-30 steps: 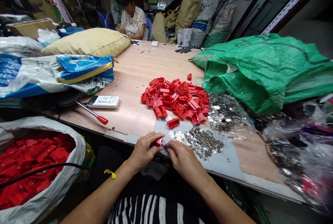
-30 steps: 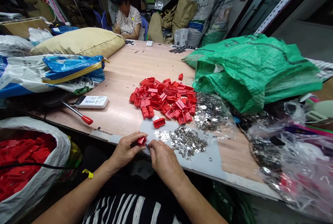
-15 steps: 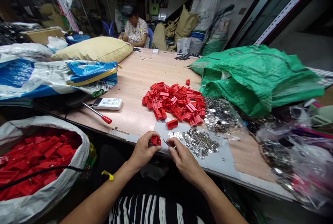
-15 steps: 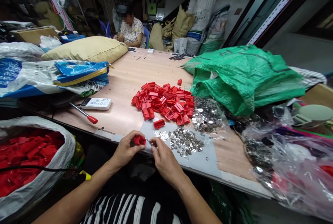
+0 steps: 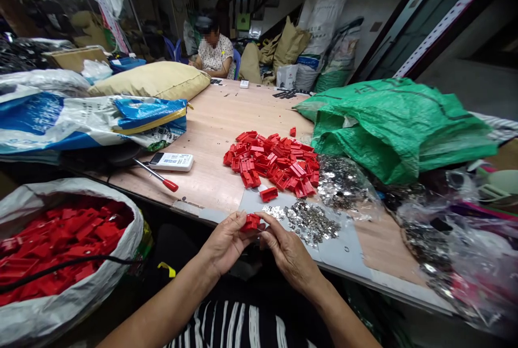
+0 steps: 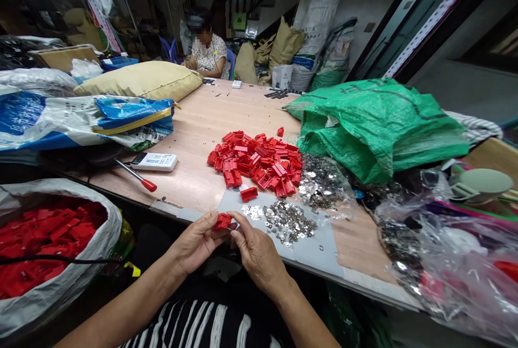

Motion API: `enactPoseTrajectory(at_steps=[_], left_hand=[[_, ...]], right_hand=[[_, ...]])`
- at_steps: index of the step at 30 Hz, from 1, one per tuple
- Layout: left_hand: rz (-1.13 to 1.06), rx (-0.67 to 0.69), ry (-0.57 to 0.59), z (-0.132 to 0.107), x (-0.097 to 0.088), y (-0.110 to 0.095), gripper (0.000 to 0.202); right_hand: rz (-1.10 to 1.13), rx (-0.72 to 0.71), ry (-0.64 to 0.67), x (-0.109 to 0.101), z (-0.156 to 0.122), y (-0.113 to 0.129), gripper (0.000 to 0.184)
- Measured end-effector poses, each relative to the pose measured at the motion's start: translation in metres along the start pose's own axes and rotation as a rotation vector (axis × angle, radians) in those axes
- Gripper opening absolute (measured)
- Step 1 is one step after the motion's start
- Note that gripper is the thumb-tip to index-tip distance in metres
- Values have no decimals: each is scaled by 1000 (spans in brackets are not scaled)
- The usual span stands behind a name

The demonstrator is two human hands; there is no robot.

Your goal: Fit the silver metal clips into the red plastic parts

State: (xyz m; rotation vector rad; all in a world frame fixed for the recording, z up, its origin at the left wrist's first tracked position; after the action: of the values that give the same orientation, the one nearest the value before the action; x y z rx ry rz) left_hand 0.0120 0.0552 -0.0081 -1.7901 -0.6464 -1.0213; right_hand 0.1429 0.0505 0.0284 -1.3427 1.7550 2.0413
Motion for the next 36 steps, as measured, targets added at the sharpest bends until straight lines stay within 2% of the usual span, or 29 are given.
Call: enactPoseTrajectory(at_steps=[8, 14, 17, 20, 22, 25, 28, 31, 33, 35, 36], left_hand=[[-80, -47, -45, -3, 2, 8, 10], [-4, -37, -61, -2, -3, 9, 19], [129, 81, -184, 1, -18, -7, 25], [221, 252, -333, 3, -34, -31, 26], [246, 353, -382, 2, -40, -45, 27], [316, 447, -414, 0, -43, -56, 35], [428, 511, -428, -5, -43, -56, 49], [536, 566, -430, -10, -40, -53, 57], [608, 575, -422, -12, -36, -50, 52], [626, 502, -379, -11, -30, -46, 45], [597, 417, -337, -8, -28, -42, 43]], right_hand=[[-75, -35, -131, -1, 4, -3, 31], [156, 24, -183, -1, 9, -16, 36], [120, 73, -198, -10, 14, -26, 36], [-96, 114, -282, -28, 21, -38, 31], [-262, 111, -315, -39, 28, -44, 29], [-424, 131, -246, -45, 43, -53, 33], [-471, 152, -171, -45, 57, -58, 33], [-469, 139, -188, -42, 62, -53, 33], [-449, 111, -229, -39, 57, -44, 34], [-381, 29, -261, -33, 47, -29, 35], [-328, -36, -255, -27, 41, -19, 36]])
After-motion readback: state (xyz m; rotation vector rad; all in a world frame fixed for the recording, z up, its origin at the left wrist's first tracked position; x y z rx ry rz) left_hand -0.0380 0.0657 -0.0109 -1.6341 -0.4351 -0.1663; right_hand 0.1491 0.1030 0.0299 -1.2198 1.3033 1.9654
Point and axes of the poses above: each hand's wrist, its own z-axis towards the middle knuckle, its own x-axis out of the palm, y = z × x, the point moved 5 cm from there along z, towards the middle knuckle, and after that the axes turned 8 degrees about y, right-handed, at the moved point
